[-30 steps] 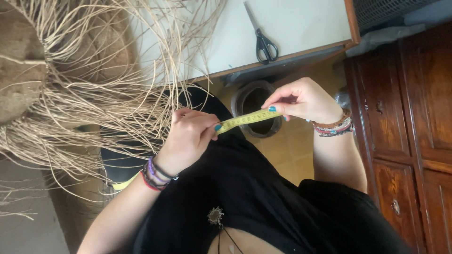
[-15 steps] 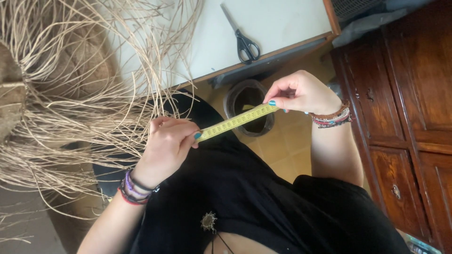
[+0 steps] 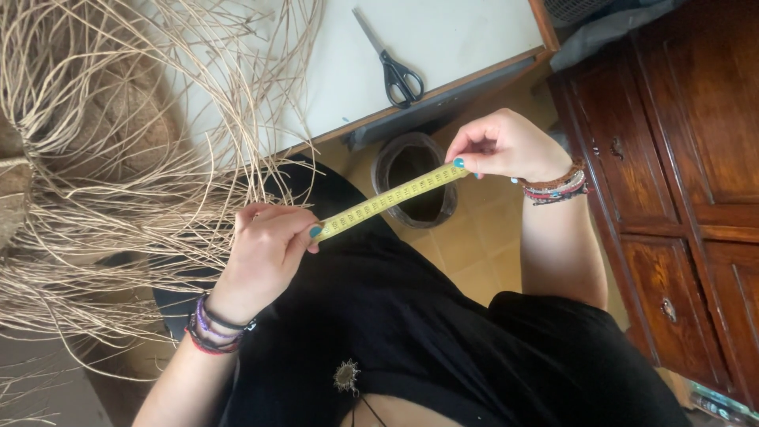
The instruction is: The person repeatedly measures a bundle of natural fiber strands against a yellow tape measure and trims them to a uniform length using scissors. The trimmed strands are set aside on the table. The process is repeated multiple times throughout the clip.
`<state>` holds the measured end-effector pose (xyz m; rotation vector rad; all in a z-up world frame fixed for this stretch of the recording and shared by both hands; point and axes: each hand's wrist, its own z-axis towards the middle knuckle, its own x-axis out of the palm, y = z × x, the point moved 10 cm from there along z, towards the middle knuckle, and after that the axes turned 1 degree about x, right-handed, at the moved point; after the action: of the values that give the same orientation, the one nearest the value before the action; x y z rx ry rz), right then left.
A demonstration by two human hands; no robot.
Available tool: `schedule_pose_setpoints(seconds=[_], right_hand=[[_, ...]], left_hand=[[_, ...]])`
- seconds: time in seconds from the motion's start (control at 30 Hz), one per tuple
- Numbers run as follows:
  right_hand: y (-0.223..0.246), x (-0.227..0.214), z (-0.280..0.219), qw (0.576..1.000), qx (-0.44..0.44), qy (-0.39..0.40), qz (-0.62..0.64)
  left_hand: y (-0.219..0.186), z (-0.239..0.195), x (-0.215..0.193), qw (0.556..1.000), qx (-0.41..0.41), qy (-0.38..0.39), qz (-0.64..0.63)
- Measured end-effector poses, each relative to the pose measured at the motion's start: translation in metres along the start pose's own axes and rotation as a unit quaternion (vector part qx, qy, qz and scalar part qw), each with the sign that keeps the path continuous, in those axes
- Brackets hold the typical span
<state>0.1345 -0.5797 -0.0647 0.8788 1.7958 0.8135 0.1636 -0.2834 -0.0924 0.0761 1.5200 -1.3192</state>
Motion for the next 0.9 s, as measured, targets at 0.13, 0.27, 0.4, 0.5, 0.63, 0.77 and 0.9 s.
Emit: schedule_pose_setpoints(seconds=[0.13, 0.27, 0.4, 0.5, 0.63, 0.77, 0.9], right_hand=[[-0.007, -0.004, -0.003, 1.0, 0.003, -0.001, 0.003], [-0.01, -0.006, -0.004, 1.0, 0.01, -0.008, 0.018], [-0.012, -0.007, -0.003, 1.0, 0.012, -0.01, 0.021], [-0.015, -0.01, -0.004, 1.0, 0.008, -0.013, 0.014], [-0.016, -0.014, -0.006, 0.999, 0.015, -0.02, 0.02], [-0.022, -0.017, -0.009, 0.999, 0.02, -0.025, 0.025], [-0.022, -0.019, -0.011, 0.999, 0.022, -0.028, 0.022]], left_hand=[[0.003, -0.002, -0.002, 1.0, -0.01, 0.017, -0.015], [0.003, -0.005, -0.009, 1.0, -0.01, 0.009, -0.019], [0.007, -0.008, -0.011, 1.0, -0.016, -0.001, -0.006], [0.009, -0.009, -0.011, 1.0, -0.022, 0.007, -0.014], [0.013, -0.01, -0.009, 0.999, -0.032, 0.016, -0.007], [0.015, -0.01, -0.01, 0.999, -0.035, 0.012, -0.002], [0.023, -0.013, -0.01, 0.999, -0.045, 0.015, -0.008]])
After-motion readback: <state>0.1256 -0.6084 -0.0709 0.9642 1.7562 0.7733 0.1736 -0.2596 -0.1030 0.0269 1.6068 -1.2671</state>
